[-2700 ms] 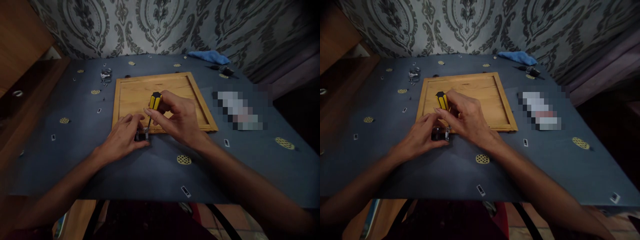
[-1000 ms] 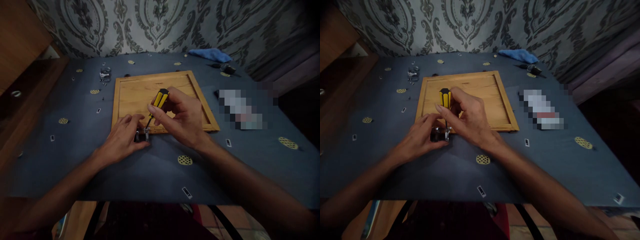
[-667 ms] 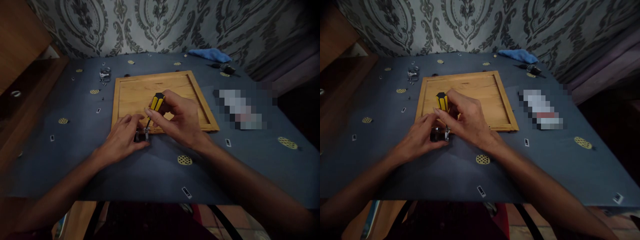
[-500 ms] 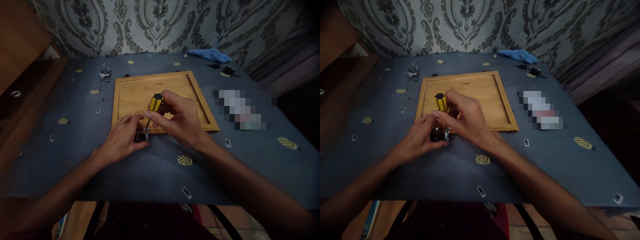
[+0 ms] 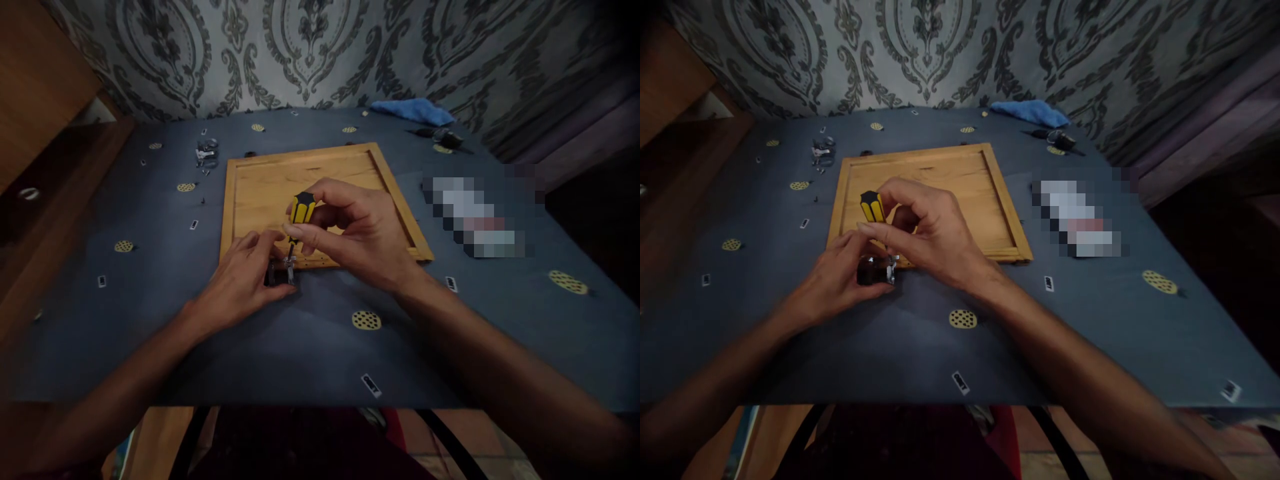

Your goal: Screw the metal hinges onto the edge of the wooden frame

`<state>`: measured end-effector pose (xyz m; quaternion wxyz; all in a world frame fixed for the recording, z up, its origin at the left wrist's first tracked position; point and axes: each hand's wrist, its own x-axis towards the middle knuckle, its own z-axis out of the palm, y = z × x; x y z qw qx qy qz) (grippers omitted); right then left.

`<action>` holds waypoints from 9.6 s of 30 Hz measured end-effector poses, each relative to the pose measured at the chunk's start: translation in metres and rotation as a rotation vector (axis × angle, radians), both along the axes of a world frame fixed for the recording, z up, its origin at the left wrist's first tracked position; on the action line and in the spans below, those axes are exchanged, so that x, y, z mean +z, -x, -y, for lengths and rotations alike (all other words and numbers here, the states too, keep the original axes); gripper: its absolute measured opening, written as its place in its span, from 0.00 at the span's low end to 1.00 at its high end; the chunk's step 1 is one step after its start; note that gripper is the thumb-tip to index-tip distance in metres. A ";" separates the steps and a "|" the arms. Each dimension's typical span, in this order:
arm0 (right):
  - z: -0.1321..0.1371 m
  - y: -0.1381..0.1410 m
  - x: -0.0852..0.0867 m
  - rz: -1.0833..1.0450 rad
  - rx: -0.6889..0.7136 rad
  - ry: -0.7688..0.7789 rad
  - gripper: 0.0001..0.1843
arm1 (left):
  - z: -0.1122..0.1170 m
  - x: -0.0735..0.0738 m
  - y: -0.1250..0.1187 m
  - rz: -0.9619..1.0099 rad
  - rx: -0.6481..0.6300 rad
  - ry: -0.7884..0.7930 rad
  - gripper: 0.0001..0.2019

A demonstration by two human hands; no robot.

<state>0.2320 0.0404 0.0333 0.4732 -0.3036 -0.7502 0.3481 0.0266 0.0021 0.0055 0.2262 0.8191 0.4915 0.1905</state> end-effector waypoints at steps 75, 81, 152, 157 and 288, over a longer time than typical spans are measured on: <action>0.006 0.008 -0.005 -0.145 -0.196 -0.137 0.18 | 0.001 0.002 0.001 0.010 -0.011 -0.009 0.30; 0.006 0.009 -0.012 -0.118 -0.147 -0.113 0.16 | 0.000 0.001 0.001 0.006 -0.020 -0.014 0.28; 0.003 0.000 -0.002 -0.012 0.008 -0.042 0.12 | 0.000 0.002 0.001 0.003 -0.006 0.004 0.23; 0.002 0.000 -0.004 -0.047 0.000 -0.043 0.11 | 0.000 0.003 0.001 -0.008 -0.017 0.016 0.23; 0.006 0.004 -0.011 0.092 -0.216 -0.381 0.16 | 0.000 -0.001 0.003 0.002 -0.012 -0.026 0.21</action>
